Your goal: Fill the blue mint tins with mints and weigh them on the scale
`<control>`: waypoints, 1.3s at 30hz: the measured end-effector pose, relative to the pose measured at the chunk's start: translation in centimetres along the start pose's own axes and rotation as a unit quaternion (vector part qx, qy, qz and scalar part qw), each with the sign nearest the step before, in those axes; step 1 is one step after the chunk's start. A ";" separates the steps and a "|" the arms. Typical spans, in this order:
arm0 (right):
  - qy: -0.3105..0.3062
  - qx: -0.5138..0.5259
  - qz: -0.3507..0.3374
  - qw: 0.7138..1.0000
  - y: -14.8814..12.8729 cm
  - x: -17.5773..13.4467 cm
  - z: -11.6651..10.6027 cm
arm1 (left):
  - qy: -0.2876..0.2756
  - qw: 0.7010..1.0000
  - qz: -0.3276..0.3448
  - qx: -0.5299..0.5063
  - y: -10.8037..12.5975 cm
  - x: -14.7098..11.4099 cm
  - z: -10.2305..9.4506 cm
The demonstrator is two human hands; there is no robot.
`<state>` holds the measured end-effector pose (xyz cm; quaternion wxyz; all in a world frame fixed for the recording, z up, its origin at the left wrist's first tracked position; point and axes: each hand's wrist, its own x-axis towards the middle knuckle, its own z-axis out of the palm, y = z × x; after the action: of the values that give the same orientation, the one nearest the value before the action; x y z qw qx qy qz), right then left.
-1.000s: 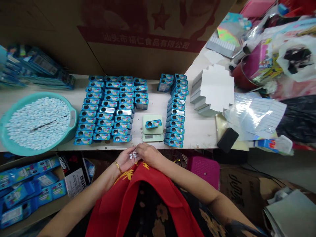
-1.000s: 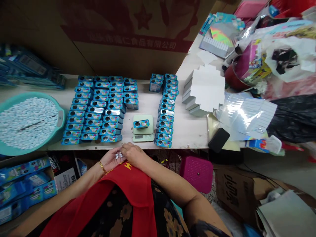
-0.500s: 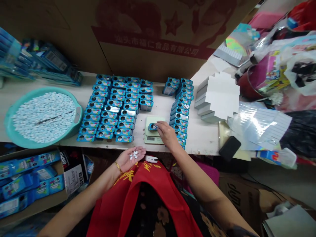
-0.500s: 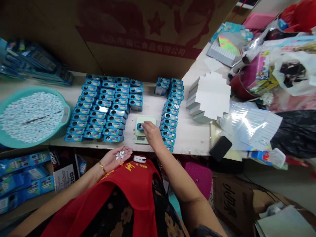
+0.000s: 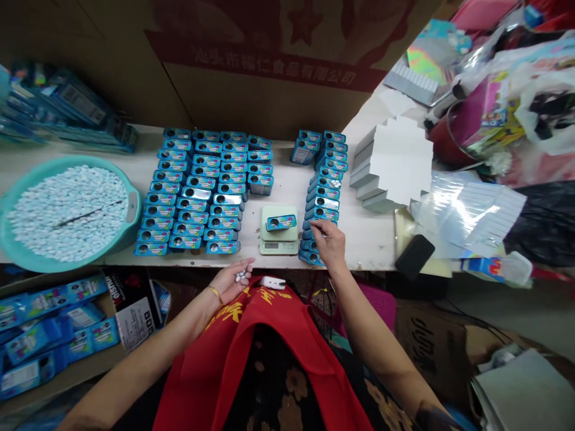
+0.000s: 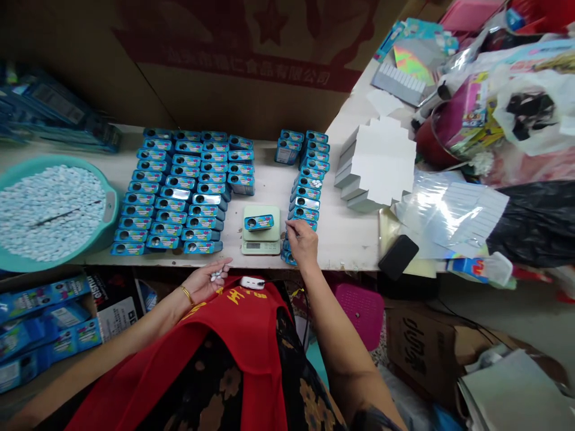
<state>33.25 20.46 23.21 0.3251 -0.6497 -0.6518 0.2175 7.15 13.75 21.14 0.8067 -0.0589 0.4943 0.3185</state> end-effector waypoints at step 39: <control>-0.007 -0.088 -0.034 0.996 2.5 -1.4 -5.4 | 0.088 0.946 0.092 0.297 1.8 11.5 5.8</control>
<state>38.74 18.51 24.98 0.2697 -0.6517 -0.6923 0.1524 14.10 22.78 14.80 0.7080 0.2013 0.6388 0.2239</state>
